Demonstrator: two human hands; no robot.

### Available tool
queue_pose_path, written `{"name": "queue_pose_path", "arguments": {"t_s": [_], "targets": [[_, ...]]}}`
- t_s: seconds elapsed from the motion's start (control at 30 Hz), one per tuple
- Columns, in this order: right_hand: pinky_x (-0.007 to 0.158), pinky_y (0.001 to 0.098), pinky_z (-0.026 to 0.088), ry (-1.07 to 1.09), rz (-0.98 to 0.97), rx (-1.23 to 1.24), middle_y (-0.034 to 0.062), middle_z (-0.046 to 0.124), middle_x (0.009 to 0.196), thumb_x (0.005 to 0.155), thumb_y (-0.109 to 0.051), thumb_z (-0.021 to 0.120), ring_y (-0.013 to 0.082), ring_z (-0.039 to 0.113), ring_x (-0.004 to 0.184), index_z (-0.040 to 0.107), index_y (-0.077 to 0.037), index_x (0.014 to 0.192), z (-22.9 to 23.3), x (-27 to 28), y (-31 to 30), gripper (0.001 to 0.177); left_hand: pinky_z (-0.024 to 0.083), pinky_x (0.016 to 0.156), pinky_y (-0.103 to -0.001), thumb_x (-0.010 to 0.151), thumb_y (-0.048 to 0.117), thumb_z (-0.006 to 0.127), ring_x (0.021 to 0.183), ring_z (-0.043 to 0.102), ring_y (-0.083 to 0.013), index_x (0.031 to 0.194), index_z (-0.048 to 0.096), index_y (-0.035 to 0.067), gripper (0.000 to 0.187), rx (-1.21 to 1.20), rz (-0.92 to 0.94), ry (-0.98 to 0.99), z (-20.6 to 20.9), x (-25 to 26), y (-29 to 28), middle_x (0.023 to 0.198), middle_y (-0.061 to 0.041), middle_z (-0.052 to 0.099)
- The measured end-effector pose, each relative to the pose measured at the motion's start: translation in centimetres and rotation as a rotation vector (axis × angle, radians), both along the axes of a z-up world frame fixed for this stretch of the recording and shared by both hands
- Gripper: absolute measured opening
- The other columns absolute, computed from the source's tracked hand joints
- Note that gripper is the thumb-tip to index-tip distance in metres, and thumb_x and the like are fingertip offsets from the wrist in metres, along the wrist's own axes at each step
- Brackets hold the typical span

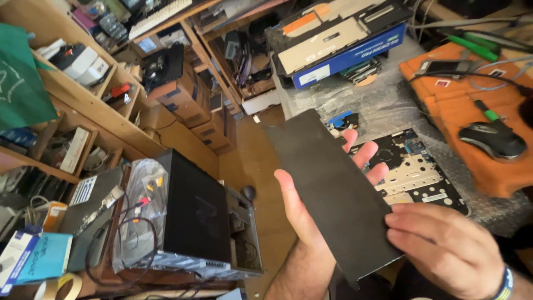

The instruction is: The person is disassembling a laptop, specifically removing the internal battery by unscrewing it and lifting it out of the chassis.

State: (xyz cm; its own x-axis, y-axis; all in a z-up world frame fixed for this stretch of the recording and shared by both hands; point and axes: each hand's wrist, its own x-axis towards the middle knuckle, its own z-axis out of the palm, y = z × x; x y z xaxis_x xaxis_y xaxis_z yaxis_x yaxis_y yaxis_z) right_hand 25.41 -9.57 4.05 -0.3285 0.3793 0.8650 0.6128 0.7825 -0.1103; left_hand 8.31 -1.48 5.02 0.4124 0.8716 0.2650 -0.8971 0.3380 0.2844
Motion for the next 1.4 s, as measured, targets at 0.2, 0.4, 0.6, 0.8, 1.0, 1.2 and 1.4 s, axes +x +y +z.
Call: {"name": "queue_pose_path", "arguments": {"t_s": [0.2,0.4,0.6,0.8,1.0,1.2,1.4], "targets": [[0.086,0.0377,0.068,0.115,-0.072,0.123,0.0202,0.072,0.105,0.089,-0.005,0.065,0.0338,0.078,0.096,0.063,0.0,0.099,3.2,0.6,0.3,0.011,0.051,0.103,-0.059,0.087,0.088,0.045,0.122,0.061,-0.0481,0.164,0.041,0.013,0.107,-0.031,-0.322,-0.036,1.6,-0.2,1.1,0.156,-0.027,0.049],[0.084,0.035,0.064,0.181,-0.159,0.215,0.0191,0.073,0.099,0.09,-0.002,0.069,0.0306,0.078,0.092,0.061,0.001,0.095,5.7,0.5,1.0,0.01,0.054,0.098,-0.052,0.084,0.091,0.045,0.113,0.067,-0.0371,0.148,0.056,0.009,0.104,0.044,-0.265,0.119,3.9,1.3,2.8,0.146,-0.031,0.055],[0.086,0.0342,0.062,0.203,-0.192,0.256,0.0185,0.073,0.102,0.091,-0.007,0.073,0.0282,0.077,0.095,0.06,0.0,0.097,6.6,1.3,2.5,0.016,0.054,0.097,-0.055,0.078,0.097,0.044,0.11,0.068,-0.0381,0.131,0.068,0.009,0.105,0.044,-0.25,0.229,4.2,2.3,5.1,0.142,-0.029,0.06],[0.088,0.0314,0.06,0.212,-0.217,0.252,0.0137,0.074,0.107,0.09,-0.001,0.08,0.0245,0.076,0.099,0.059,-0.001,0.101,5.9,2.5,5.1,0.024,0.056,0.093,-0.057,0.077,0.094,0.045,0.115,0.069,-0.0383,0.115,0.072,0.01,0.096,-0.004,-0.058,0.314,5.8,3.7,6.4,0.108,-0.015,0.075],[0.091,0.0312,0.055,0.282,-0.262,0.2,0.0113,0.075,0.107,0.09,-0.003,0.084,0.0224,0.074,0.099,0.058,-0.005,0.1,5.6,2.5,6.4,0.028,0.057,0.091,-0.053,0.08,0.093,0.038,0.099,0.073,-0.0354,0.112,0.071,0.004,0.101,0.021,0.015,0.369,6.3,4.3,7.1,0.103,-0.018,0.075],[0.089,0.0322,0.058,0.259,-0.229,0.177,0.0113,0.075,0.108,0.089,-0.002,0.083,0.0229,0.074,0.098,0.058,-0.004,0.101,4.7,2.9,6.8,0.028,0.057,0.092,-0.052,0.079,0.093,0.037,0.1,0.072,-0.0348,0.117,0.071,0.004,0.103,-0.052,0.021,0.423,6.3,4.2,6.7,0.11,-0.017,0.074],[0.093,0.0321,0.059,0.235,-0.191,0.135,0.0105,0.074,0.111,0.088,-0.001,0.08,0.0234,0.075,0.103,0.058,-0.005,0.103,3.7,3.4,6.4,0.027,0.054,0.097,-0.047,0.091,0.066,0.051,0.108,0.069,-0.0307,0.126,0.069,0.004,0.073,-0.154,-0.037,0.522,3.7,3.5,8.4,0.121,-0.017,0.072]]}}
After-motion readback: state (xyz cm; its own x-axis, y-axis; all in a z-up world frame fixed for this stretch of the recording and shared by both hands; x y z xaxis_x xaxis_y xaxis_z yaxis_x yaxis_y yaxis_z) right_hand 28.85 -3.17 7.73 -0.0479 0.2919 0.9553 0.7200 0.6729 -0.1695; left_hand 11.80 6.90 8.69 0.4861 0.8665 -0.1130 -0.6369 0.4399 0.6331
